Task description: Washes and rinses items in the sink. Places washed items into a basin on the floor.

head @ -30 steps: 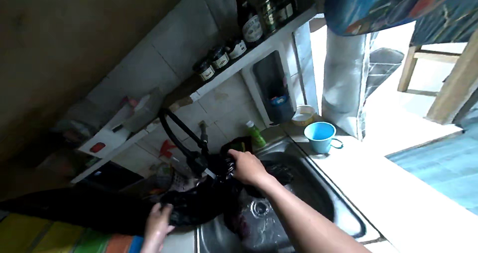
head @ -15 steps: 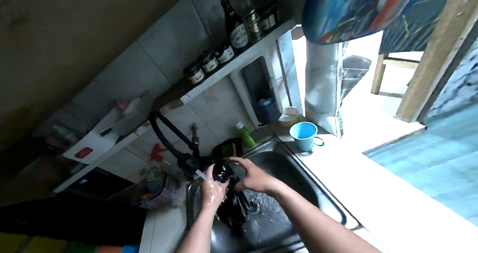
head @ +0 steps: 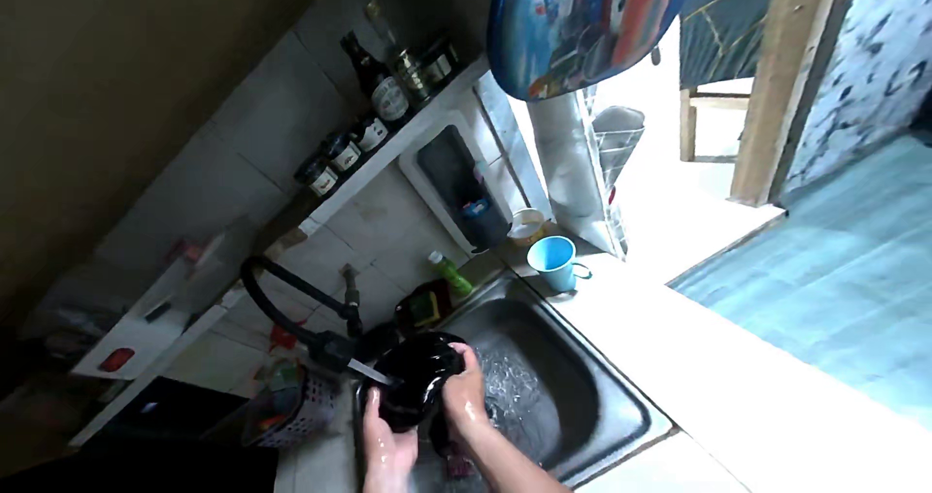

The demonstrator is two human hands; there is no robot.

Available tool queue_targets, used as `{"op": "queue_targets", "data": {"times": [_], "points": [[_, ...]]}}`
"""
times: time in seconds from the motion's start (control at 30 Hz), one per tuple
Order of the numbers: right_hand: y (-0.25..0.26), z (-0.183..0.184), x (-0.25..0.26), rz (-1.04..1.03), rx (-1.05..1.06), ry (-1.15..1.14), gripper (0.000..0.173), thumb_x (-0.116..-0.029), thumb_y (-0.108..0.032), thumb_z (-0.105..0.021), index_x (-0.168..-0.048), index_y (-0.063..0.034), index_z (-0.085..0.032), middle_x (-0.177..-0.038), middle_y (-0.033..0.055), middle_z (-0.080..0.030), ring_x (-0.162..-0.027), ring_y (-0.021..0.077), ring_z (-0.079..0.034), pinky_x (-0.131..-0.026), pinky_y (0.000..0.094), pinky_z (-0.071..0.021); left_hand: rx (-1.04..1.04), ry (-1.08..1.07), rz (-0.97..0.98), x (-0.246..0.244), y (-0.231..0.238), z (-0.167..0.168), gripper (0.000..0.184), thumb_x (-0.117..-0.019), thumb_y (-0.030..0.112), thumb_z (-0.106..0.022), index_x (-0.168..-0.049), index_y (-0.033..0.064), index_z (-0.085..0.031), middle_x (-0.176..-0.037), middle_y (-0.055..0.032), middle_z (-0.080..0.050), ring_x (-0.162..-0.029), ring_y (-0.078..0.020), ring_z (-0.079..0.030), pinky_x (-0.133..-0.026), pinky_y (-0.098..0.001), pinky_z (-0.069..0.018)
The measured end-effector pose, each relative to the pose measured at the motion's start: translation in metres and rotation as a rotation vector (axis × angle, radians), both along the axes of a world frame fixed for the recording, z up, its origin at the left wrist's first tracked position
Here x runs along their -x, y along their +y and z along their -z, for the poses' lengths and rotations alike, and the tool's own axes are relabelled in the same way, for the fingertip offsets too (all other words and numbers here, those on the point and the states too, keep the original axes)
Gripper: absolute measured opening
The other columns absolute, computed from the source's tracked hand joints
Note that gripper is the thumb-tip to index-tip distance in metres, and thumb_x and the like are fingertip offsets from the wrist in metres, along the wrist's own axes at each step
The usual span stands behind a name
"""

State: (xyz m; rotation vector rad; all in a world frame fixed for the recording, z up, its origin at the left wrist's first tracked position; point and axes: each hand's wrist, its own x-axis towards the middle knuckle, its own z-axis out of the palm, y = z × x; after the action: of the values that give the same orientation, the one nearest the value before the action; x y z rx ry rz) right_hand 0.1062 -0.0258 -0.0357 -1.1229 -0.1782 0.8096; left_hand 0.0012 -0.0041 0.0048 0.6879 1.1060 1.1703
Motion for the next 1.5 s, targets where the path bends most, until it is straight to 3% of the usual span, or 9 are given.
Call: {"op": "queue_targets", "data": {"times": [0.17, 0.3, 0.47, 0.57, 0.7, 0.8, 0.97, 1.17, 1.5], "points": [[-0.015, -0.028, 0.026, -0.137, -0.184, 0.307, 0.037, -0.0896, 0.007, -0.056, -0.124, -0.0042, -0.059, -0.112, 0.0135, -0.069, -0.1, 0.0195, -0.069, -0.085, 0.0402, -0.06, 0.052, -0.039, 0.074, 0.014, -0.029, 0.042, 0.064, -0.1071, 0.06, -0.014, -0.103, 0.0141, -0.058, -0.081, -0.0042, -0.068, -0.072, -0.0166, -0.067, -0.062, -0.0376, -0.0586], [-0.023, -0.007, 0.01, -0.213, -0.344, 0.69, 0.034, -0.1072, -0.01, -0.041, -0.14, -0.0053, -0.047, -0.118, 0.019, -0.068, -0.105, 0.0294, -0.069, -0.088, 0.05, -0.0594, 0.159, -0.226, 0.102, -0.004, -0.027, 0.032, 0.068, -0.0951, 0.076, -0.035, -0.121, 0.0183, -0.062, -0.106, -0.0103, -0.073, -0.094, -0.0262, -0.072, -0.075, -0.052, -0.0612], [-0.058, 0.048, -0.058, -0.678, 0.132, 0.115, 0.081, -0.0812, 0.001, -0.075, -0.153, -0.0183, -0.041, -0.141, 0.0186, -0.055, -0.113, 0.0367, -0.066, -0.08, 0.0554, -0.0615, 0.002, 0.307, 0.125, -0.007, 0.003, 0.015, 0.036, -0.1045, 0.022, -0.055, -0.135, 0.0025, -0.056, -0.123, -0.018, -0.067, -0.111, -0.0278, -0.066, -0.091, -0.0521, -0.0569], [-0.068, 0.045, -0.046, -0.686, -0.011, 0.483, 0.078, -0.1026, -0.016, -0.055, -0.164, -0.0341, -0.011, -0.151, 0.022, -0.045, -0.12, 0.0456, -0.061, -0.084, 0.0657, -0.058, -0.057, 0.601, 0.151, 0.002, 0.008, 0.016, 0.06, -0.094, 0.019, -0.075, -0.145, 0.0017, -0.049, -0.141, -0.0196, -0.057, -0.129, -0.0286, -0.056, -0.106, -0.0515, -0.0489], [-0.049, 0.033, -0.026, -0.61, -0.201, 0.911, 0.054, -0.0956, -0.039, -0.041, -0.147, -0.0225, -0.042, -0.135, 0.0232, -0.059, -0.118, 0.0492, -0.059, -0.085, 0.0753, -0.0488, -0.003, 0.468, 0.113, 0.012, -0.006, 0.017, 0.046, -0.1008, 0.024, -0.066, -0.137, 0.0001, -0.055, -0.131, -0.0184, -0.064, -0.12, -0.0266, -0.063, -0.101, -0.0499, -0.0542], [-0.043, 0.036, -0.035, -0.707, -0.072, 0.842, 0.057, -0.0938, -0.036, -0.045, -0.149, -0.0246, -0.043, -0.14, 0.0194, -0.056, -0.123, 0.0469, -0.057, -0.086, 0.0748, -0.0482, -0.062, 0.495, 0.075, 0.029, -0.005, 0.018, 0.056, -0.0954, 0.02, -0.073, -0.144, 0.0025, -0.05, -0.137, -0.0177, -0.061, -0.124, -0.0254, -0.06, -0.103, -0.0477, -0.0525], [-0.025, 0.027, -0.001, -0.8, 0.098, 0.765, 0.085, -0.0897, -0.084, -0.038, -0.147, -0.0216, -0.048, -0.134, 0.0205, -0.062, -0.116, 0.0447, -0.063, -0.086, 0.0708, -0.0523, -0.077, 0.507, 0.107, 0.047, -0.01, 0.016, 0.072, -0.0886, 0.017, -0.077, -0.15, 0.0031, -0.042, -0.139, -0.0182, -0.059, -0.124, -0.0246, -0.06, -0.103, -0.0445, -0.0531], [0.018, 0.029, 0.062, -0.474, 0.229, 0.391, 0.063, -0.0857, -0.024, -0.08, -0.14, -0.0042, -0.054, -0.119, 0.0219, -0.067, -0.105, 0.034, -0.067, -0.086, 0.0554, -0.0575, -0.003, -0.052, 0.08, 0.093, -0.018, 0.025, 0.048, -0.1093, 0.038, -0.042, -0.142, 0.0042, -0.051, -0.127, -0.0217, -0.067, -0.116, -0.0349, -0.067, -0.097, -0.0583, -0.0556], [0.034, 0.017, 0.094, -0.557, 0.028, 0.087, 0.036, -0.0768, -0.014, -0.068, -0.111, -0.0049, -0.071, -0.099, 0.0138, -0.073, -0.088, 0.0241, -0.072, -0.075, 0.0442, -0.0606, 0.194, 0.042, 0.043, 0.119, 0.007, 0.02, 0.058, -0.1072, 0.055, -0.038, -0.136, 0.0103, -0.06, -0.123, -0.0164, -0.071, -0.113, -0.0323, -0.069, -0.096, -0.0574, -0.0568]]}}
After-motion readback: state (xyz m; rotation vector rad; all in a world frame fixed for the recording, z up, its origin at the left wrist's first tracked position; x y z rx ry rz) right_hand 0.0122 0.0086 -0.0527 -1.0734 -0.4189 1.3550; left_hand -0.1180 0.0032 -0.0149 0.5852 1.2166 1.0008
